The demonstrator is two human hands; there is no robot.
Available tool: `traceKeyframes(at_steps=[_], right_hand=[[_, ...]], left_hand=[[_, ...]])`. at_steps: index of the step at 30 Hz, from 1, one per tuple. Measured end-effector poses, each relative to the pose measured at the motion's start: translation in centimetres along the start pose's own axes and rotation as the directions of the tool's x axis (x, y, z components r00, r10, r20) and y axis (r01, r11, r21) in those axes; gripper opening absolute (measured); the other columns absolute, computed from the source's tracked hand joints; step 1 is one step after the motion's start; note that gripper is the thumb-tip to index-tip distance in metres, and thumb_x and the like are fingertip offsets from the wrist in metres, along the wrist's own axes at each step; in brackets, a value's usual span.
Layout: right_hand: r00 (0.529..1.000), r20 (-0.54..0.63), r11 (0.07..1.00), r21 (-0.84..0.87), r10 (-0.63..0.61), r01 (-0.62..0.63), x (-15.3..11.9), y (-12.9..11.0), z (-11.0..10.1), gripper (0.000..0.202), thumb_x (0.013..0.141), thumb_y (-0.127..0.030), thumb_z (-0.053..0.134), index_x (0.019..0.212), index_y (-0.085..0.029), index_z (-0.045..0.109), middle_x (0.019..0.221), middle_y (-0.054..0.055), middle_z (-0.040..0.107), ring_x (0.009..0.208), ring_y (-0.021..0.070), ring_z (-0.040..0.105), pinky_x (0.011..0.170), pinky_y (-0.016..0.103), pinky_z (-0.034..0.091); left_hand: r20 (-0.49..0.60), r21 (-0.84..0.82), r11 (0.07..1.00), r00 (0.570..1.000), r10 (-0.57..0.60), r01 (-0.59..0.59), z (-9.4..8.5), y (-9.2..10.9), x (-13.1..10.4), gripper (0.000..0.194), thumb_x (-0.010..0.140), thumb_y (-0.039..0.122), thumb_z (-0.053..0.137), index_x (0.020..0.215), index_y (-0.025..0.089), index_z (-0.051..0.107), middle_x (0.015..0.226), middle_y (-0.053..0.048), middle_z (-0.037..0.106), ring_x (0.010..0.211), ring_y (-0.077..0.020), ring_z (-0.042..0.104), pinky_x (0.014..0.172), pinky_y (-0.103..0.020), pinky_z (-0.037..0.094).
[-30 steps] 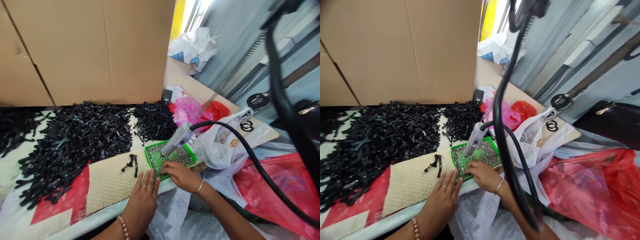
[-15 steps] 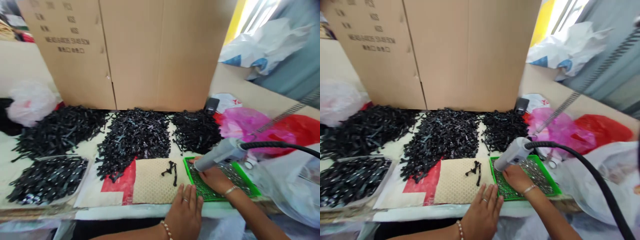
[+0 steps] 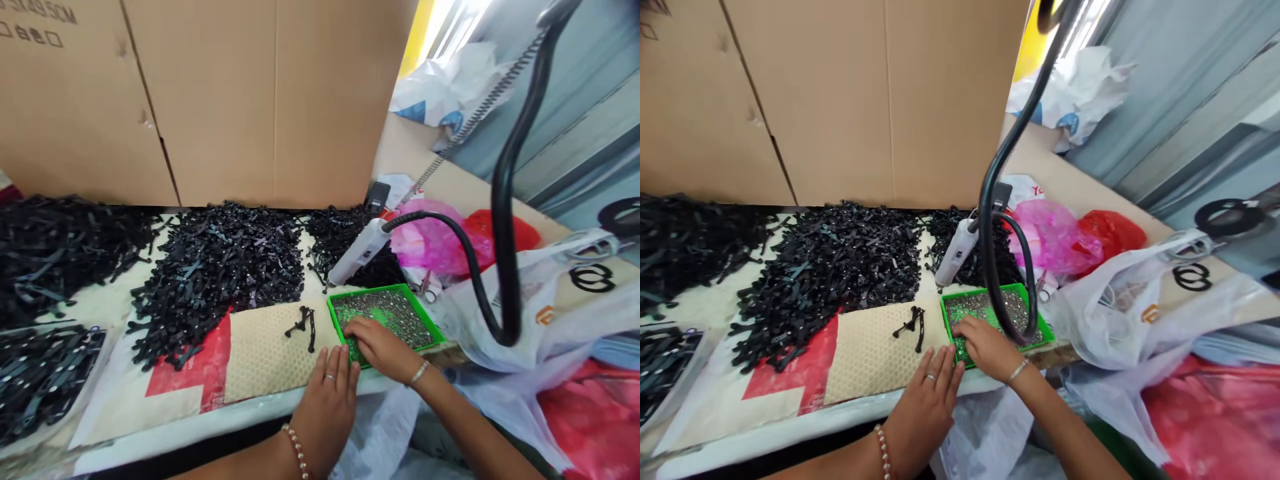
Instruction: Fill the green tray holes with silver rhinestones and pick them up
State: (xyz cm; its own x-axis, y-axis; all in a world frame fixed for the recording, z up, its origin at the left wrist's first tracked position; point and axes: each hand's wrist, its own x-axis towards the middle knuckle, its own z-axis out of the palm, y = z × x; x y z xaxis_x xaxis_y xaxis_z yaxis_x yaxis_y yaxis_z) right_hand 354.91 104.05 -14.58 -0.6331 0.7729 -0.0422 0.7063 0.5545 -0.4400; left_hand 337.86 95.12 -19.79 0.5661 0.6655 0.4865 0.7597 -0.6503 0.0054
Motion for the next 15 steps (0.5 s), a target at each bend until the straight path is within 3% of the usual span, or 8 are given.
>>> traceKeyframes(at_steps=[4, 7, 11, 15], right_hand=[[0.991, -0.129, 0.996, -0.08, 0.031, -0.041, 3.5, 1.6, -0.1, 0.039, 0.08, 0.0, 0.036, 0.11, -0.013, 0.058, 0.107, 0.011, 0.057, 0.103, 0.0204, 0.054, 0.096, 0.039, 0.045], [0.993, -0.1, 0.981, -0.177, 0.063, -0.08, 4.0, 1.5, -0.1, 0.044, 0.08, -0.001, 0.038, 0.119, -0.011, 0.057, 0.114, 0.014, 0.056, 0.107, 0.0218, 0.052, 0.099, 0.041, 0.043], [0.998, 0.019, 0.962, -0.268, 0.055, -0.048, 1.2, 0.1, -0.4, 0.05, 0.079, 0.0, 0.039, 0.125, -0.014, 0.055, 0.122, 0.013, 0.054, 0.109, 0.0238, 0.051, 0.098, 0.042, 0.043], [0.999, 0.043, 0.986, -0.165, 0.025, -0.018, -2.5, -1.3, -0.8, 0.041, 0.083, -0.005, 0.038, 0.116, -0.017, 0.061, 0.111, 0.011, 0.059, 0.102, 0.0218, 0.054, 0.091, 0.04, 0.047]], left_hand=[[0.029, -0.006, 1.0, 0.999, 0.012, -0.012, -0.1, 0.0, -0.1, 0.04, 0.093, 0.025, 0.043, 0.125, 0.006, 0.058, 0.132, -0.022, 0.05, 0.126, -0.0322, 0.044, 0.103, -0.049, 0.035], [0.027, 0.003, 1.0, 1.0, 0.011, -0.011, 0.0, 0.0, -0.1, 0.039, 0.094, 0.026, 0.042, 0.125, 0.007, 0.058, 0.132, -0.022, 0.05, 0.125, -0.032, 0.045, 0.104, -0.049, 0.036], [0.027, 0.003, 1.0, 1.0, 0.007, -0.007, 0.3, 0.0, -0.1, 0.041, 0.092, 0.028, 0.049, 0.125, 0.007, 0.058, 0.134, -0.022, 0.048, 0.125, -0.0329, 0.045, 0.104, -0.048, 0.036], [0.005, 0.017, 1.0, 1.0, 0.015, -0.015, 0.3, 0.0, -0.1, 0.044, 0.086, 0.03, 0.057, 0.123, 0.007, 0.059, 0.133, -0.022, 0.049, 0.124, -0.0335, 0.046, 0.104, -0.048, 0.037]])
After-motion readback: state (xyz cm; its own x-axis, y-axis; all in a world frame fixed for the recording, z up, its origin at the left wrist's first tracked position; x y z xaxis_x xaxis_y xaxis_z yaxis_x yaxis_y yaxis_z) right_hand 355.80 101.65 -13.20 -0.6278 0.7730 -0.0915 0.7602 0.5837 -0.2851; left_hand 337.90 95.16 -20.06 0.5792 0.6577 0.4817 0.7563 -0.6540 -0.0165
